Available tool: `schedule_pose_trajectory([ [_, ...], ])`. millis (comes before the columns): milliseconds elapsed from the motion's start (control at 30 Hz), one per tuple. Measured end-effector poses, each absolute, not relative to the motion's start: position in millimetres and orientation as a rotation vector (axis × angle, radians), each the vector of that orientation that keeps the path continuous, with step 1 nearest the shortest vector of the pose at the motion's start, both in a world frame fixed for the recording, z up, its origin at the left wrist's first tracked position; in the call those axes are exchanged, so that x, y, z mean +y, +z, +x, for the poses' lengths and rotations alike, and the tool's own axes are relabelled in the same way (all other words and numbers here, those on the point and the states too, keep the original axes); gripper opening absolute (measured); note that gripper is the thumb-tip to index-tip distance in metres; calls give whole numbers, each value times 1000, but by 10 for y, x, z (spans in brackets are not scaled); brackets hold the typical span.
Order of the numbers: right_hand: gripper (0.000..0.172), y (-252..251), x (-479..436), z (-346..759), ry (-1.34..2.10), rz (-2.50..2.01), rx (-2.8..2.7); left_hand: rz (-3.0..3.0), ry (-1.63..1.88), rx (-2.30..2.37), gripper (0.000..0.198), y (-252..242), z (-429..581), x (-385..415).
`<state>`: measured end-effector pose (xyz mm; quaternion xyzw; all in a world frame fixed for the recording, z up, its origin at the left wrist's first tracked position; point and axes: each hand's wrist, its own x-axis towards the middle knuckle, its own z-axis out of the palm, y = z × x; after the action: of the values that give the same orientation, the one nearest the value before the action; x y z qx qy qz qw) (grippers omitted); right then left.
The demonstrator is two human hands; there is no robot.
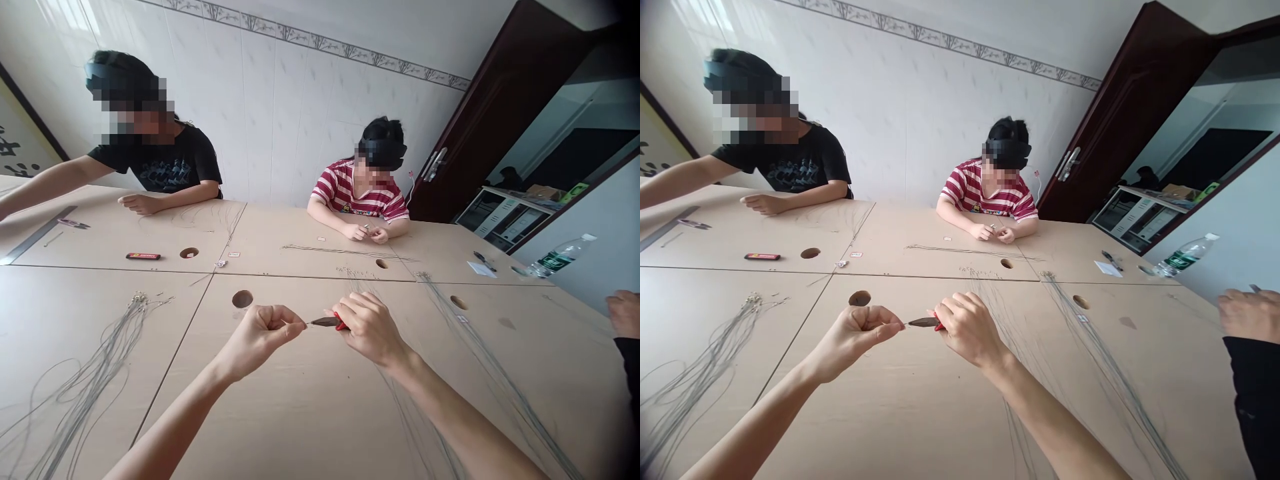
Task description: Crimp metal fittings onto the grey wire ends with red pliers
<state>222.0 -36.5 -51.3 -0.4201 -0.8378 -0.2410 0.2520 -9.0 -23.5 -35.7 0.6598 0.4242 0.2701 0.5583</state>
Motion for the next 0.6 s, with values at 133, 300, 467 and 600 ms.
schedule_pose_trajectory([
  [133,33,-480,-324,2183,-680,-1124,-2248,1526,671,1027,32,-354,-92,-225],
  [300,23,-484,-301,2186,-523,-1130,-2221,1498,781,1094,34,-313,-85,-233],
  [467,20,-372,-431,2108,245,-1215,-1977,1483,826,1131,30,-305,-76,-252],
  [600,25,-306,-527,1964,688,-1222,-1780,1489,855,1081,30,-310,-37,-248],
])
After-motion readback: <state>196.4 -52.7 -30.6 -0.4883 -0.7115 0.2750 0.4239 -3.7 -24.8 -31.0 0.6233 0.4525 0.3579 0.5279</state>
